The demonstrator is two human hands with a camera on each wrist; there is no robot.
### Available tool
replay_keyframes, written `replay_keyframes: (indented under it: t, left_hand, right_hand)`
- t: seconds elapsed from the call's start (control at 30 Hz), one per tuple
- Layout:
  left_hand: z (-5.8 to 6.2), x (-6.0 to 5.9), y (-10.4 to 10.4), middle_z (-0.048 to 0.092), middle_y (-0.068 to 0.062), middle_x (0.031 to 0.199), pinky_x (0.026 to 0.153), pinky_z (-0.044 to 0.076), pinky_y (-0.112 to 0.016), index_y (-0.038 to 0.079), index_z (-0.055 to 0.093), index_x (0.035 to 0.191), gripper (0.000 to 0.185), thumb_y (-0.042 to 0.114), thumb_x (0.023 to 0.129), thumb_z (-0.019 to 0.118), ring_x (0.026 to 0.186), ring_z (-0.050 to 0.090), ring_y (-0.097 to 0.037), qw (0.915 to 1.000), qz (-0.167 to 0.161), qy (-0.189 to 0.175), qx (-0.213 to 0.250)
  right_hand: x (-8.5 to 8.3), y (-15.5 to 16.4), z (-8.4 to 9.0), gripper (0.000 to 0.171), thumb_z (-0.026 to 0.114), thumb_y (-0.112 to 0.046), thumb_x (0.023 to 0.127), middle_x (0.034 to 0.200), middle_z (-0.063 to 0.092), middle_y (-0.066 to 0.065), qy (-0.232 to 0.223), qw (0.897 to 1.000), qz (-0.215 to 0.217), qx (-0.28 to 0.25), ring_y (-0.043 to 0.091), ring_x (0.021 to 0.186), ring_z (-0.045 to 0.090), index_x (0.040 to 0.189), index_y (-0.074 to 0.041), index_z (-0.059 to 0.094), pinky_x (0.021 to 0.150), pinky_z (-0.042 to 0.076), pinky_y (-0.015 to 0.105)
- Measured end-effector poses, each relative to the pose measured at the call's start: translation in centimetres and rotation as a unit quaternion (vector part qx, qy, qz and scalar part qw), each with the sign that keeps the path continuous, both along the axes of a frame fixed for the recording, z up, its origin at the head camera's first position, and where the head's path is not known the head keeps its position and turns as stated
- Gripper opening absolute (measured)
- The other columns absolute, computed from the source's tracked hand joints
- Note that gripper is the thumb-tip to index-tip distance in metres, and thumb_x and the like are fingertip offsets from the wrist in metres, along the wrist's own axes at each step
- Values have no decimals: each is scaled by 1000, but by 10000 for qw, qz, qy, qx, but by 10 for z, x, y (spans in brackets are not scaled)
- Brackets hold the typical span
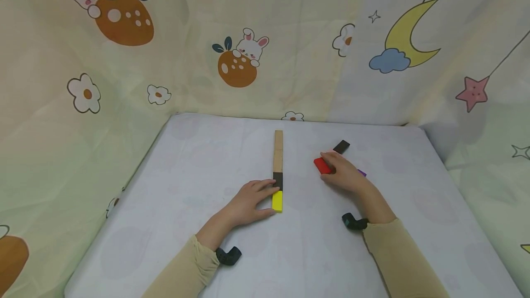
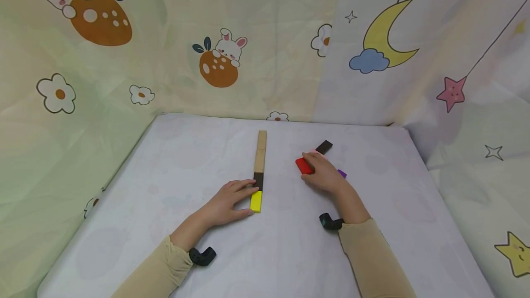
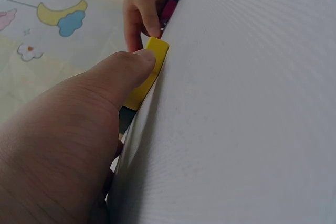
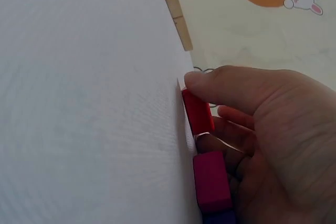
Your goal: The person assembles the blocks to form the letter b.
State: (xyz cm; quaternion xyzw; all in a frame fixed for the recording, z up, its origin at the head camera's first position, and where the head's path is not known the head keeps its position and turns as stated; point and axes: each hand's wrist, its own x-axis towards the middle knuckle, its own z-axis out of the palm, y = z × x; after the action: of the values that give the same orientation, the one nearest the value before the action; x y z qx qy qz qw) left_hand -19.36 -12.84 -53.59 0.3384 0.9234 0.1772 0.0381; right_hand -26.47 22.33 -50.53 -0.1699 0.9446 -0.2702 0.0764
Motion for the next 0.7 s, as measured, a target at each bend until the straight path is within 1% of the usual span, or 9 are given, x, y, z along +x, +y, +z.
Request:
replay_keyframes:
  t: [0.17,0.27,0.5,0.7]
  left_hand:
    - [-1,0,0,31,8,161,119,29,-44,34,39,151,65,57,94,57,144,35,-20,10000,-38,73,24]
    - [0,0,-1,32,7,160,118,30,-45,33,40,151,64,56,94,58,142,37,-22,9999,-59,115,69]
    - [0,0,0,31,7,161,118,30,-46,33,39,152,65,56,94,58,142,37,-22,9999,-57,77,86]
    - [0,0,-1,30,8,161,118,30,-46,34,38,152,65,56,94,58,142,36,-22,9999,-54,51,76]
  right_hand:
    - [1,0,2,64,66,-21,91,147,46,17,75,9999,16,-74,31,123,49,149,-8,42,103,45,53]
    - [1,1,3,62,66,-20,91,143,49,17,141,9999,33,-87,31,120,51,148,-7,44,102,46,53]
    - [0,0,1,53,62,-14,92,139,53,17,216,9997,-124,7,32,119,53,144,-10,51,103,46,54]
    - [-1,-2,-1,48,65,-17,92,134,55,15,211,9996,-212,-7,29,111,54,139,-10,56,99,48,51]
